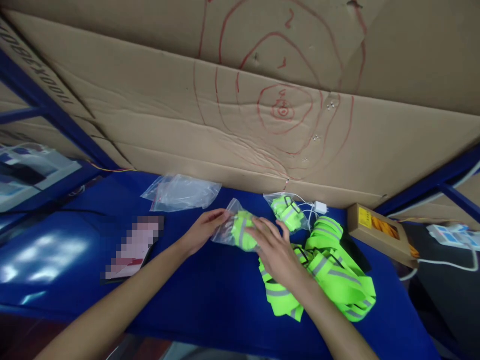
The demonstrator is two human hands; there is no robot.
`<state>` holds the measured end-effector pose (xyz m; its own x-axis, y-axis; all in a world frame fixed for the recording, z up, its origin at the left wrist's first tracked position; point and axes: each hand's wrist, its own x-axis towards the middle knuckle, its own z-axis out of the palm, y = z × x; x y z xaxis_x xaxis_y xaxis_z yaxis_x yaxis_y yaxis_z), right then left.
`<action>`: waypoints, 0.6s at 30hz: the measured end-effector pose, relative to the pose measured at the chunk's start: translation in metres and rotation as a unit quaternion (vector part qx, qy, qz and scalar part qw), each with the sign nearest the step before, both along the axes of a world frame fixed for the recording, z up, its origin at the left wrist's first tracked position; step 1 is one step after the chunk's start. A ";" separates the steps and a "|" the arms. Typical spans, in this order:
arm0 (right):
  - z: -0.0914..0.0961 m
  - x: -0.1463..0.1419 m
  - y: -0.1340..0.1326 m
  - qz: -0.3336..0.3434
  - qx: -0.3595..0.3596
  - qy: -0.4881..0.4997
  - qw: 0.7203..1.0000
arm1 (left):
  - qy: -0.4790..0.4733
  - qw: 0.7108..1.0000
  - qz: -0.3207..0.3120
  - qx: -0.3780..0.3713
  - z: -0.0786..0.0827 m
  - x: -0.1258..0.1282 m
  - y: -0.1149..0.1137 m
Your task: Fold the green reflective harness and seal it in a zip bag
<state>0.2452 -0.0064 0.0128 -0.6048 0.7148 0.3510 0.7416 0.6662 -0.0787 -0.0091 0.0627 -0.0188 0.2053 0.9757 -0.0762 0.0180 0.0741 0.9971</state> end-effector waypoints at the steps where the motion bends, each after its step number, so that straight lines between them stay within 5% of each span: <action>1: 0.001 -0.009 -0.014 -0.012 0.008 -0.019 1.000 | -0.036 0.999 0.000 -0.023 -0.002 -0.001 -0.003; 3: -0.005 -0.025 -0.044 -0.038 0.034 -0.028 0.998 | -0.098 0.993 0.006 -0.070 -0.004 -0.005 -0.006; 7: -0.029 -0.032 -0.081 0.052 0.010 0.003 0.999 | -0.188 0.970 -0.025 -0.155 0.002 -0.012 -0.006; 11: -0.033 -0.003 -0.048 0.029 0.027 0.003 0.999 | -0.230 0.952 -0.072 -0.189 0.012 -0.014 -0.011; 15: -0.008 0.012 -0.012 0.042 0.045 0.063 0.996 | -0.245 0.953 -0.067 -0.163 0.013 -0.010 -0.017; 18: 0.010 -0.006 -0.012 0.021 0.015 0.168 0.985 | -0.252 0.957 -0.057 -0.132 0.012 -0.001 -0.024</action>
<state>0.2396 -0.0189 0.0225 -0.4794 0.6780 0.5572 0.6492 0.7012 -0.2948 -0.0098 0.0385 -0.0067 0.3849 0.9052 -0.1800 -0.4377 0.3507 0.8279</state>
